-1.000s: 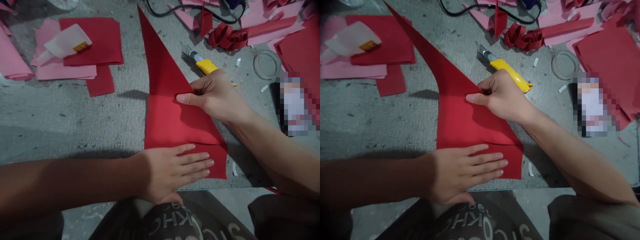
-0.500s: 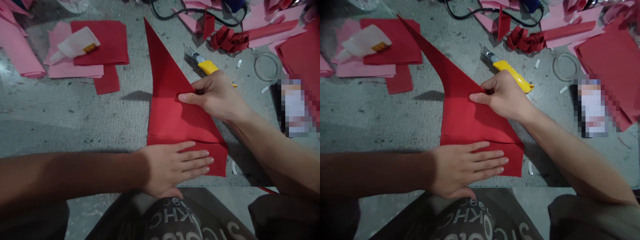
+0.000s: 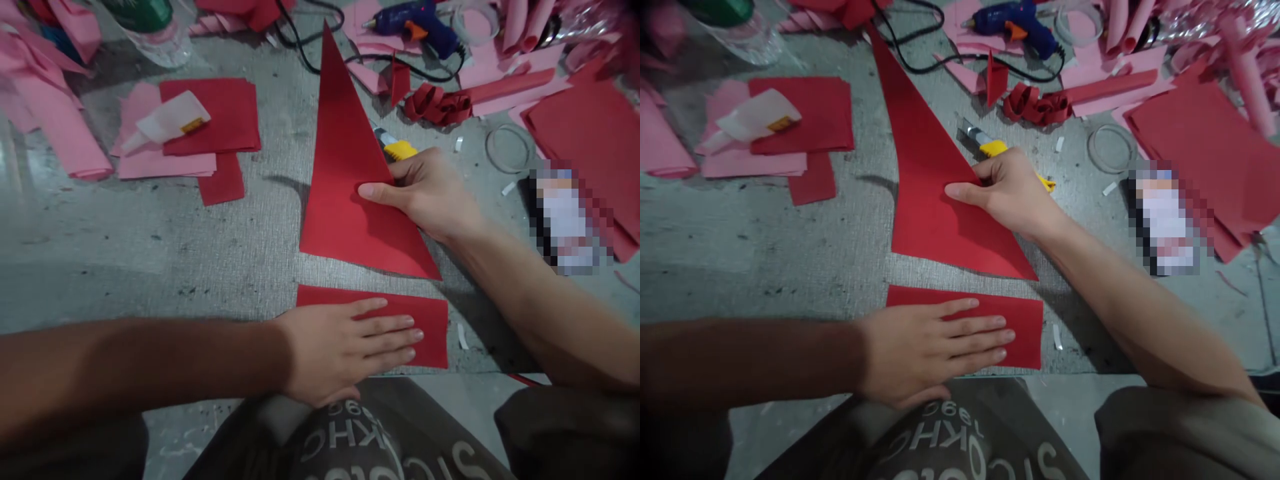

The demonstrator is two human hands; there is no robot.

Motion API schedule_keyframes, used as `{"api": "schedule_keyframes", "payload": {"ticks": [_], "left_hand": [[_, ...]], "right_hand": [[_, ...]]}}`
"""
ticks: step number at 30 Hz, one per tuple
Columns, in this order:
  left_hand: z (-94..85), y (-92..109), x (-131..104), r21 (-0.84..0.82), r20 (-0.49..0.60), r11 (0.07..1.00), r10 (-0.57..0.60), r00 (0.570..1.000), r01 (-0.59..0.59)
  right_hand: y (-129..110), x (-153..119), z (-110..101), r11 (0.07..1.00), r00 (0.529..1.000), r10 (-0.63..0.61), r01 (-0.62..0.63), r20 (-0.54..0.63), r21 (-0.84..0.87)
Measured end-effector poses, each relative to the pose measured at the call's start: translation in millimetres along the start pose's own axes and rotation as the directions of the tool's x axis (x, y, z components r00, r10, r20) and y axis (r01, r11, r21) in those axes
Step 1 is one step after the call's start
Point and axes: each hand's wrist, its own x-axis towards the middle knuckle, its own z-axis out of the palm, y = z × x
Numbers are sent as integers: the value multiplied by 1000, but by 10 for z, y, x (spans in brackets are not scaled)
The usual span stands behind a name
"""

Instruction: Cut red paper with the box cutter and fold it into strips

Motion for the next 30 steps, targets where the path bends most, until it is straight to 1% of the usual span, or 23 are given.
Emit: {"api": "schedule_keyframes", "payload": {"ticks": [4, 6, 9, 10, 14, 16, 18, 19, 20, 21, 22, 23, 24, 25, 26, 27, 28, 29, 30], "left_hand": [[-110, 116, 27, 150, -8, 988, -32, 999, 32], [-147, 208, 49, 218, -25, 972, -88, 996, 91], [-157, 350, 68, 261, -45, 943, -201, 978, 206], [-151, 397, 65, 272, -47, 937, -215, 975, 220], [-122, 593, 4, 337, -80, 926, -150, 985, 168], [-157, 675, -46, 376, -98, 914, -124, 987, 152], [-277, 709, -107, 395, -149, 900, -133, 980, 182], [-377, 699, -144, 378, -189, 899, -158, 969, 220], [-500, 668, -188, 338, -271, 902, -180, 945, 269], [-643, 614, -240, 261, -331, 913, -219, 918, 312], [-797, 537, -301, 150, -386, 911, -303, 871, 384], [-952, 438, -373, 26, -460, 890, -394, 796, 456], [-1098, 319, -453, -127, -504, 833, -522, 689, 538], [-1227, 183, -539, -291, -543, 753, -638, 546, 590], [-1332, 32, -628, -450, -539, 656, -741, 401, 606], [-1407, -128, -717, -592, -529, 560, -813, 245, 579], [-1452, -292, -802, -698, -507, 498, -851, 137, 515], [-1466, -455, -881, -765, -498, 472, -865, 62, 439], [-1453, -609, -951, -782, -503, 468, -864, 26, 412]], "right_hand": [[-112, -58, -2, 993, 994, 95, -99, 57, 68], [-115, -72, -16, 986, 990, 117, -125, 81, 106], [-56, -71, -36, 982, 988, 117, -131, 100, 138], [-31, -68, -40, 981, 988, 114, -129, 104, 147], [34, -64, -39, 967, 986, 108, -134, 126, 219], [37, -68, -33, 951, 986, 104, -137, 129, 276], [26, -74, -27, 928, 989, 106, -135, 99, 346], [18, -78, -25, 915, 991, 108, -128, 74, 384], [9, -82, -25, 900, 993, 108, -119, 50, 419], [2, -85, -25, 887, 994, 108, -110, 31, 449], [-4, -88, -26, 876, 994, 104, -100, 17, 472], [-7, -90, -27, 869, 995, 97, -91, 13, 486], [-8, -91, -27, 865, 996, 88, -81, 11, 496], [-6, -90, -27, 862, 997, 79, -75, 13, 501], [-3, -87, -27, 860, 997, 73, -71, 16, 506], [2, -83, -25, 858, 997, 69, -70, 20, 510], [6, -78, -22, 855, 997, 69, -71, 23, 513], [9, -75, -19, 854, 997, 73, -76, 26, 515], [13, -72, -17, 853, 997, 75, -78, 26, 517]]}}
